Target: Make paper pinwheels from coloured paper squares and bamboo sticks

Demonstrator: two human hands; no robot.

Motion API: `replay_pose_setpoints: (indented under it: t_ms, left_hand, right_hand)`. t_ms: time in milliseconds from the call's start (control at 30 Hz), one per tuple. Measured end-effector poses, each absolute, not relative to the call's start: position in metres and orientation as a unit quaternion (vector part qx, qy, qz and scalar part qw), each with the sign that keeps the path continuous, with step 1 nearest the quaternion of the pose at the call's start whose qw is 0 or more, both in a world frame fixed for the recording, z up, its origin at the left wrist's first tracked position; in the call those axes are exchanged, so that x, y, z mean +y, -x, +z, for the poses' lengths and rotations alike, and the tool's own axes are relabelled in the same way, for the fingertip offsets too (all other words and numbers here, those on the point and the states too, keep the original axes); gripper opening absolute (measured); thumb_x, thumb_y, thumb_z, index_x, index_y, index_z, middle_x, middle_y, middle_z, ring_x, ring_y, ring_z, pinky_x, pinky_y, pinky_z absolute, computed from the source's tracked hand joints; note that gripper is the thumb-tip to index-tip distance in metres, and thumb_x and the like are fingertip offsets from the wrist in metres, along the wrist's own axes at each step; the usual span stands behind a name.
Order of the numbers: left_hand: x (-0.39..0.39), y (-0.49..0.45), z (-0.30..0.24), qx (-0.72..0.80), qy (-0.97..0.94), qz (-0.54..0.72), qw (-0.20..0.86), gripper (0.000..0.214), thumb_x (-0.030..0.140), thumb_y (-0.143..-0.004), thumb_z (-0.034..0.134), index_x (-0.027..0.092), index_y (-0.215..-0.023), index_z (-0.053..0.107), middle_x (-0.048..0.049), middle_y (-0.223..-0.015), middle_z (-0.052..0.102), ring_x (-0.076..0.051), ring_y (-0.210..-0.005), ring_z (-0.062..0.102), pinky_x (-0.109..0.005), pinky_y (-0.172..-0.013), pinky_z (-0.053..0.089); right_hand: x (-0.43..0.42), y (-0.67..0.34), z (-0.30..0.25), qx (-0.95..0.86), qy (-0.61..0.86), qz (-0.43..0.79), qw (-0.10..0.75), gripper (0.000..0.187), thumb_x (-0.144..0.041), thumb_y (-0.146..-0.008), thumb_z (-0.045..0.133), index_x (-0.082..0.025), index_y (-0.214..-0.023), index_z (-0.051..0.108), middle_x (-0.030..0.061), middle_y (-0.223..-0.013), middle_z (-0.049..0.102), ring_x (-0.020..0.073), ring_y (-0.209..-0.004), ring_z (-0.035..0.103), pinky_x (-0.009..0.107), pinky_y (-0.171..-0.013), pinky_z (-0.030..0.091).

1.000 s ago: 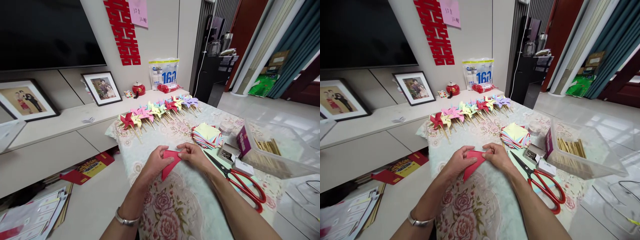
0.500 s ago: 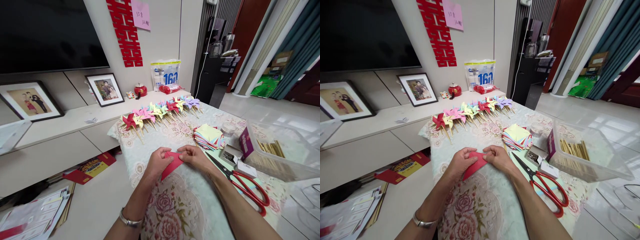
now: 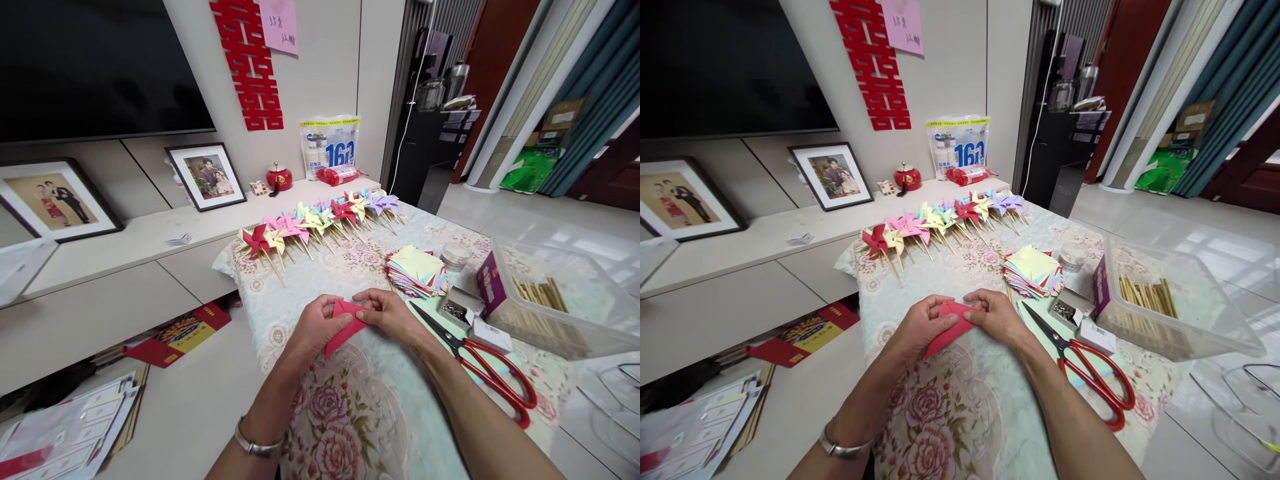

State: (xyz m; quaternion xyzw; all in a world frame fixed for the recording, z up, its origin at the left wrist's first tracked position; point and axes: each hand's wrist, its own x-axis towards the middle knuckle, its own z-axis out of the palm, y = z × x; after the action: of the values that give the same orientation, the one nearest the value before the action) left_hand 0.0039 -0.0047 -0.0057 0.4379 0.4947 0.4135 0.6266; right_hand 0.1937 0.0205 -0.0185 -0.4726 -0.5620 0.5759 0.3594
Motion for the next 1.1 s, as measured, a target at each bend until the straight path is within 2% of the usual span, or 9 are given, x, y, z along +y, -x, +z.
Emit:
replay_pose_setpoints:
  t_ms: [133, 300, 433, 700, 1100]
  left_hand:
    - [-0.012, -0.004, 0.002, 0.476, -0.441, 0.402, 0.646, 0.056, 0.032, -0.062, 0.086, 0.015, -0.108, 0.058, -0.0087, -0.096, 0.075, -0.019, -0.078, 0.069, -0.027, -0.066, 0.054]
    - [-0.013, -0.008, 0.005, 0.504, -0.436, 0.387, 0.638, 0.055, 0.024, -0.059, 0.086, 0.016, -0.105, 0.059, -0.0035, -0.085, 0.072, -0.014, -0.066, 0.065, -0.023, -0.056, 0.051]
    - [-0.01, -0.011, 0.003, 0.515, -0.43, 0.387, 0.632, 0.047, 0.022, -0.062, 0.082, 0.015, -0.101, 0.057, -0.0016, -0.076, 0.071, -0.012, -0.056, 0.061, -0.021, -0.049, 0.047]
    - [-0.005, -0.014, 0.001, 0.528, -0.436, 0.393, 0.613, 0.039, 0.018, -0.063, 0.077, 0.014, -0.097, 0.058, -0.0005, -0.069, 0.07, -0.011, -0.051, 0.061, -0.019, -0.044, 0.044]
    - [-0.004, -0.011, -0.001, 0.521, -0.455, 0.37, 0.62, 0.038, 0.028, -0.064, 0.081, 0.016, -0.093, 0.06, -0.0004, -0.071, 0.069, -0.011, -0.05, 0.06, -0.02, -0.044, 0.043]
  right_hand:
    - [0.021, -0.194, -0.018, -0.56, 0.481, 0.569, 0.362, 0.041, -0.034, -0.062, 0.077, -0.018, -0.098, 0.068, -0.0053, -0.061, 0.057, 0.0117, -0.052, 0.048, 0.026, -0.052, 0.033]
    - [0.021, -0.194, -0.018, -0.565, 0.484, 0.562, 0.361, 0.04, -0.034, -0.063, 0.076, -0.018, -0.098, 0.069, -0.0046, -0.061, 0.059, 0.0123, -0.053, 0.05, 0.026, -0.053, 0.034]
    - [0.02, -0.193, -0.017, -0.563, 0.479, 0.565, 0.367, 0.038, -0.034, -0.064, 0.076, -0.017, -0.097, 0.069, -0.0042, -0.062, 0.06, 0.0121, -0.053, 0.05, 0.026, -0.053, 0.034]
    - [0.021, -0.193, -0.018, -0.563, 0.479, 0.567, 0.362, 0.04, -0.035, -0.064, 0.075, -0.017, -0.099, 0.069, -0.004, -0.064, 0.059, 0.0121, -0.054, 0.049, 0.026, -0.053, 0.033]
    - [0.021, -0.193, -0.02, -0.551, 0.486, 0.571, 0.367, 0.037, -0.033, -0.062, 0.075, -0.018, -0.095, 0.068, -0.0063, -0.059, 0.055, 0.0112, -0.052, 0.046, 0.025, -0.052, 0.031]
